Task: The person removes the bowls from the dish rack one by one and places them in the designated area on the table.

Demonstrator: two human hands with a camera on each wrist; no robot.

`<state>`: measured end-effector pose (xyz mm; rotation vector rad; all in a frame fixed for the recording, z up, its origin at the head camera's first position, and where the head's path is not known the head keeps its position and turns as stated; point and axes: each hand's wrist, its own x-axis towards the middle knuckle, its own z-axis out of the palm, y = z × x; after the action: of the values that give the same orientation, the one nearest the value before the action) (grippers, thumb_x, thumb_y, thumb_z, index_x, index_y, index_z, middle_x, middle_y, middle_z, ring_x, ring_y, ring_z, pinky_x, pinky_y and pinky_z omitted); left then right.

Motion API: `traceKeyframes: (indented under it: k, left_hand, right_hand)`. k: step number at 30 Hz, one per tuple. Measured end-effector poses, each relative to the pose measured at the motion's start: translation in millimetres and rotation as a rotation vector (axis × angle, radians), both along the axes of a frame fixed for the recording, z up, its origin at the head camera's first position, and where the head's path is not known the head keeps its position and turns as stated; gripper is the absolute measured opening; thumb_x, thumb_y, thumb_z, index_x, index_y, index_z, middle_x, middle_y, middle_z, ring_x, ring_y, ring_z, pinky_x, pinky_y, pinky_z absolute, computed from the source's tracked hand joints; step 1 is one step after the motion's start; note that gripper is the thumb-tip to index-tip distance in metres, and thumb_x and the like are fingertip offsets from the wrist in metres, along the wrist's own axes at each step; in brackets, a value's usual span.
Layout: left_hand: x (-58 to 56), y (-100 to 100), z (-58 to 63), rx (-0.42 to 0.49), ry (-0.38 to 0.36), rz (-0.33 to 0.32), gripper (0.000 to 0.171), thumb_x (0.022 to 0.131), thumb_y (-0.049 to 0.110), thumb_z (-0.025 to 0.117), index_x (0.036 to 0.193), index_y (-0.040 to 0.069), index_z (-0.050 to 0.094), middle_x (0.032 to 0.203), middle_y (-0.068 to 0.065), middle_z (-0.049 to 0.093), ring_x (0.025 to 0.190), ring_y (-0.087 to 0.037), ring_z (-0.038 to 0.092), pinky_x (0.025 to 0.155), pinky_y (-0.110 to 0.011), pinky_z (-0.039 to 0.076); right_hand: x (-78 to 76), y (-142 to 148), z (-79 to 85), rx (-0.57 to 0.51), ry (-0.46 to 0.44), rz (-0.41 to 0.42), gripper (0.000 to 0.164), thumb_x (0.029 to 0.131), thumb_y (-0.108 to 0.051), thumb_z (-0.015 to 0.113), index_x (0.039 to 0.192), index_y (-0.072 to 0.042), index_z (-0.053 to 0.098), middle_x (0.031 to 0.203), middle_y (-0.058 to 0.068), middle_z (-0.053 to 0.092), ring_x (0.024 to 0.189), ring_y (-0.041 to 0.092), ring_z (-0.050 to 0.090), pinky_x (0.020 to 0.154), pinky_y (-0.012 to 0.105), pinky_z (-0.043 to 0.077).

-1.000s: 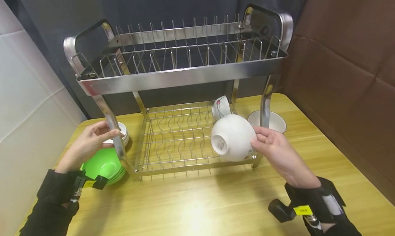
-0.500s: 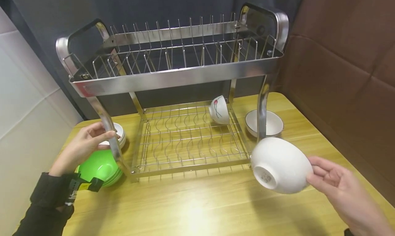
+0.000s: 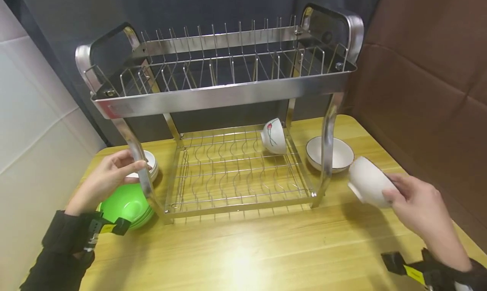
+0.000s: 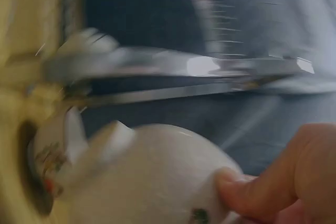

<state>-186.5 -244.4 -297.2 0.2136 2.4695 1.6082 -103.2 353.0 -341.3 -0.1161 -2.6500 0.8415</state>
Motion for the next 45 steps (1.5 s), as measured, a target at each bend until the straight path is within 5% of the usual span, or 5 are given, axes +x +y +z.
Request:
traceKeyframes:
  k: [2, 5, 11, 17, 45]
  left_hand:
    - [-0.2, 1, 0.0, 0.001, 0.002, -0.001, 0.03, 0.109, 0.02, 0.062, 0.127, -0.003, 0.057, 0.104, 0.01, 0.067, 0.094, -0.003, 0.067, 0.087, -0.021, 0.06]
    - [-1.0, 2, 0.2, 0.009, 0.007, -0.006, 0.03, 0.108, 0.019, 0.062, 0.127, -0.004, 0.057, 0.103, 0.009, 0.067, 0.093, -0.003, 0.067, 0.087, -0.021, 0.06]
    - [-2.6, 5, 0.5, 0.017, 0.01, -0.012, 0.027, 0.108, 0.018, 0.062, 0.124, -0.003, 0.058, 0.1, 0.011, 0.067, 0.092, -0.004, 0.066, 0.086, -0.022, 0.06]
    - [-2.6, 5, 1.0, 0.023, 0.013, -0.022, 0.027, 0.108, 0.017, 0.061, 0.125, -0.004, 0.058, 0.104, 0.009, 0.069, 0.094, -0.004, 0.066, 0.087, -0.023, 0.06]
    - [-0.1, 0, -1.1, 0.04, 0.011, 0.002, 0.023, 0.108, 0.016, 0.061, 0.123, -0.002, 0.06, 0.098, 0.015, 0.068, 0.092, -0.004, 0.064, 0.084, -0.023, 0.06]
  right_hand:
    - [-16.2, -11, 4.4, 0.147, 0.006, -0.034, 0.031, 0.098, 0.007, 0.064, 0.124, 0.022, 0.058, 0.119, 0.051, 0.06, 0.073, 0.014, 0.073, 0.07, 0.037, 0.059]
    - [-41.0, -18, -2.0, 0.247, 0.105, 0.022, 0.028, 0.091, 0.012, 0.066, 0.117, 0.019, 0.062, 0.109, 0.048, 0.065, 0.08, 0.063, 0.061, 0.064, 0.064, 0.048]
    - [-85.3, -18, -24.7, 0.357, 0.2, 0.159, 0.028, 0.081, 0.015, 0.062, 0.108, 0.01, 0.066, 0.082, 0.031, 0.069, 0.055, 0.024, 0.044, 0.051, 0.034, 0.029]
    - [-109.5, -19, -46.0, 0.4, 0.113, 0.194, 0.017, 0.08, 0.01, 0.074, 0.091, 0.006, 0.061, 0.069, 0.018, 0.06, 0.059, 0.027, 0.051, 0.052, 0.043, 0.039]
    - [-120.3, -20, -56.4, 0.425, -0.035, 0.287, 0.019, 0.086, 0.007, 0.071, 0.073, 0.004, 0.056, 0.07, 0.021, 0.062, 0.064, 0.04, 0.064, 0.06, 0.059, 0.053]
